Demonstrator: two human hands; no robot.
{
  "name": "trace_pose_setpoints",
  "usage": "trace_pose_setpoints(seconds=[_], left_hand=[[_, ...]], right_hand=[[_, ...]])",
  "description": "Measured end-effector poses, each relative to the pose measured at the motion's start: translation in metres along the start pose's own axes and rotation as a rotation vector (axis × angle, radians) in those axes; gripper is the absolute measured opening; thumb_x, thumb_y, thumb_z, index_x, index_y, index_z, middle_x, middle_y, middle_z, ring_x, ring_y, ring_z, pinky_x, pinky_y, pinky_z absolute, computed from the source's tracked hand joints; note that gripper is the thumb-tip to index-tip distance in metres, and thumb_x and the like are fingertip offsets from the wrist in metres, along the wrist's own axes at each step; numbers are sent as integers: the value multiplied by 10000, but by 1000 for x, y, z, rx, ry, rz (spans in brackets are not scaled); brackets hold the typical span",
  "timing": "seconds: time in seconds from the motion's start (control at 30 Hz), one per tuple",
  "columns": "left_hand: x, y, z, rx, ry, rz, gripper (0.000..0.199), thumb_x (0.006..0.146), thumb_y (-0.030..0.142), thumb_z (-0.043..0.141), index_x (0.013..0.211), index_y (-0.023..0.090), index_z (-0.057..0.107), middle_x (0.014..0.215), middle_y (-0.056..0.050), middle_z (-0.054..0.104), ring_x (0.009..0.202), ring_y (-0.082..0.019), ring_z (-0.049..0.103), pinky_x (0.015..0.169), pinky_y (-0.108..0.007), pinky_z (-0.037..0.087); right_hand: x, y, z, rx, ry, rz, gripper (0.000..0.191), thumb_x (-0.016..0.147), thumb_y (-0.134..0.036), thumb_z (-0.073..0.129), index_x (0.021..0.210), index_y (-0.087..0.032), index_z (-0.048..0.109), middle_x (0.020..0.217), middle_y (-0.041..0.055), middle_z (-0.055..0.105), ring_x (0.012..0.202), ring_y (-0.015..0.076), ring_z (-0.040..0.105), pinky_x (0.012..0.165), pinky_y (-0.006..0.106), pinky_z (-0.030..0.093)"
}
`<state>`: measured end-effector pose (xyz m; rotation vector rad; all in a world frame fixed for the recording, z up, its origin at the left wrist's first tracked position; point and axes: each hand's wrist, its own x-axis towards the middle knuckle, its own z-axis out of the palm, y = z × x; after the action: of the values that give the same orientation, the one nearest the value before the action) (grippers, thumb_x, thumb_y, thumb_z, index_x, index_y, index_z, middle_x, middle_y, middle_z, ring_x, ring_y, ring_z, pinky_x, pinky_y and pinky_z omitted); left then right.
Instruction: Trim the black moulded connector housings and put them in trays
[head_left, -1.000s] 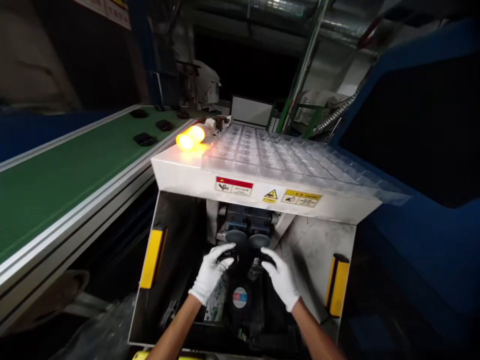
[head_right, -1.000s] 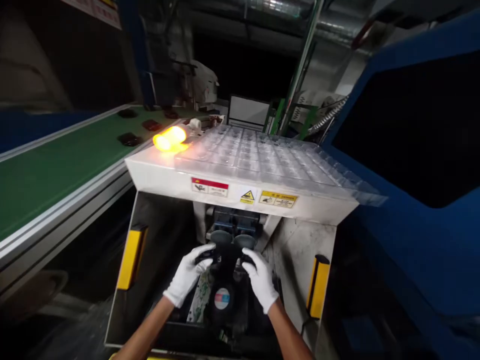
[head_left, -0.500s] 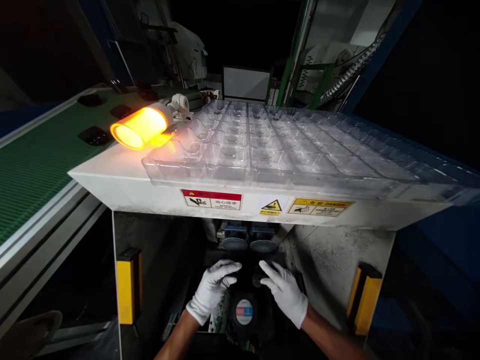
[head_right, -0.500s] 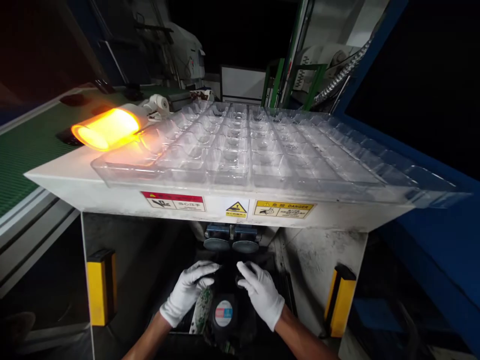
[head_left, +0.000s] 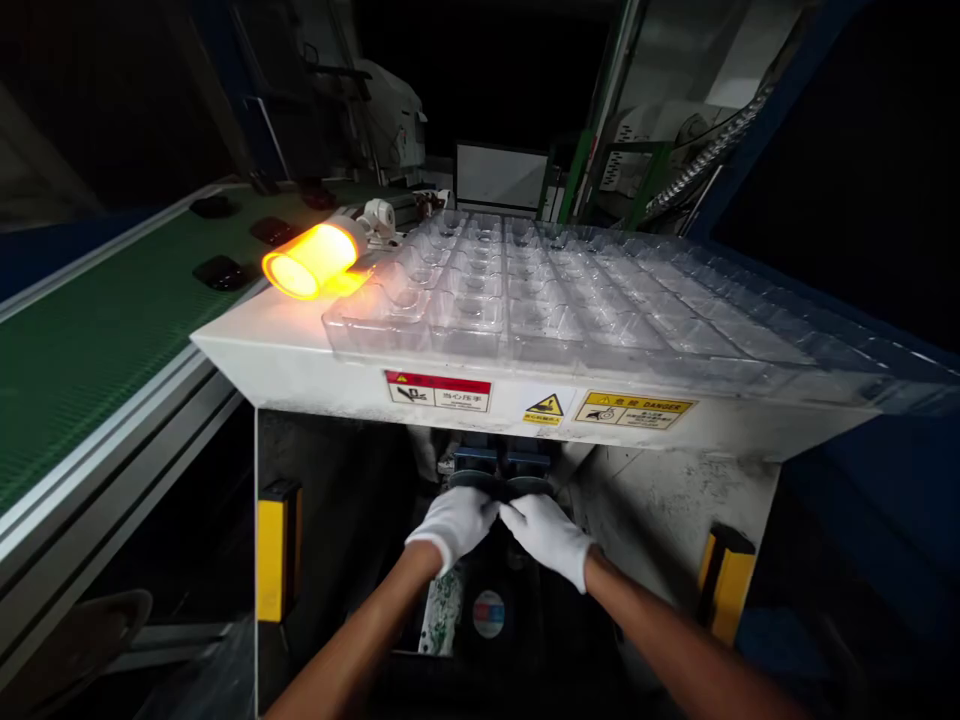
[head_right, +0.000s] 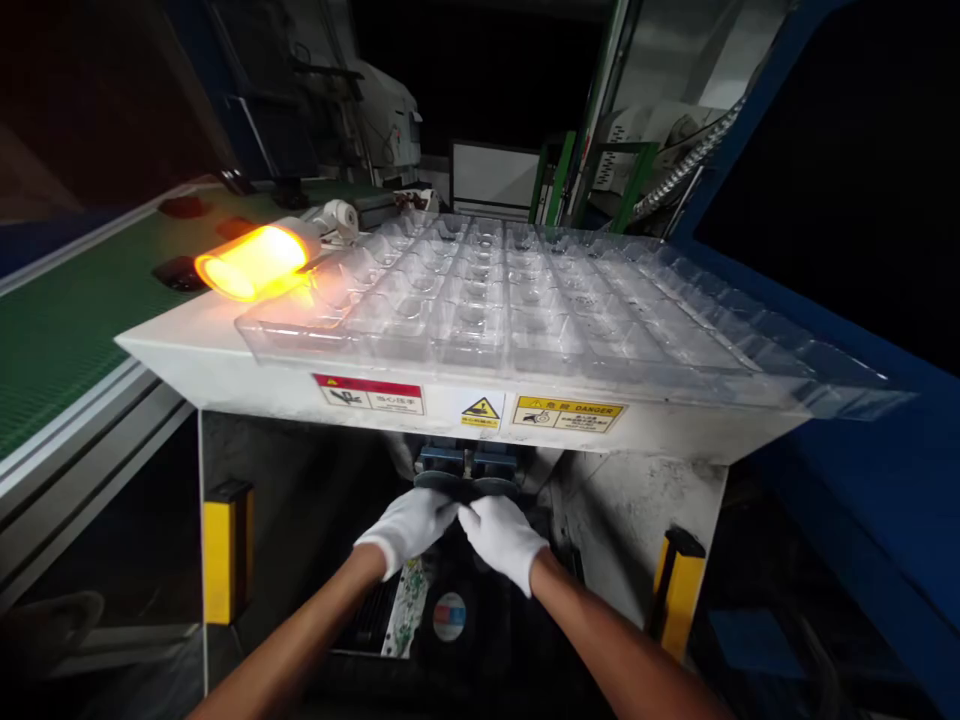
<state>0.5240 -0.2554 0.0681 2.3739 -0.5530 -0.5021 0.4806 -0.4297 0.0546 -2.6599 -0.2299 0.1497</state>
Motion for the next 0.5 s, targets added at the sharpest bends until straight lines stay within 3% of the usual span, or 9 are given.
trace_pose_setpoints(seconds=[0.07,0.17,0.3,0.43,0.5], left_hand=[[15,11,1,120,-80,-100,316,894,419,576,843,118,660,797,-52,682,780,-183,662,771,-387,542],[21,14,7,198,-151,-177,317,894,428,576,881,121,650,860,-55,680,842,-191,658,806,-406,537],[14,20,18,150,-150,-197,269,896,376,578,926,120,654,945,-76,680,945,-220,637,877,-448,502],[6,29,26,28,21,-232,240,843,336,630,940,119,662,1018,-106,670,1045,-262,594,938,-479,447],[-13,25,30,-46,169,-271,320,852,420,578,940,126,670,988,-139,676,986,-282,615,881,-454,465]], right_hand=[[17,-7,2,-66,-106,86,291,908,-347,545,781,-132,696,710,53,718,696,167,687,681,311,547],[28,-10,14,-143,-220,156,248,882,-350,579,819,-133,681,771,53,727,765,178,691,717,343,541],[23,-3,9,-227,-313,168,230,832,-280,536,829,-125,706,843,161,742,844,284,703,681,371,505],[5,2,-5,-340,-313,110,290,829,-272,455,809,-134,709,833,224,725,810,385,692,617,419,467],[-21,-6,12,-366,-210,20,311,863,-282,427,902,-130,696,905,229,717,811,387,682,645,451,473]])
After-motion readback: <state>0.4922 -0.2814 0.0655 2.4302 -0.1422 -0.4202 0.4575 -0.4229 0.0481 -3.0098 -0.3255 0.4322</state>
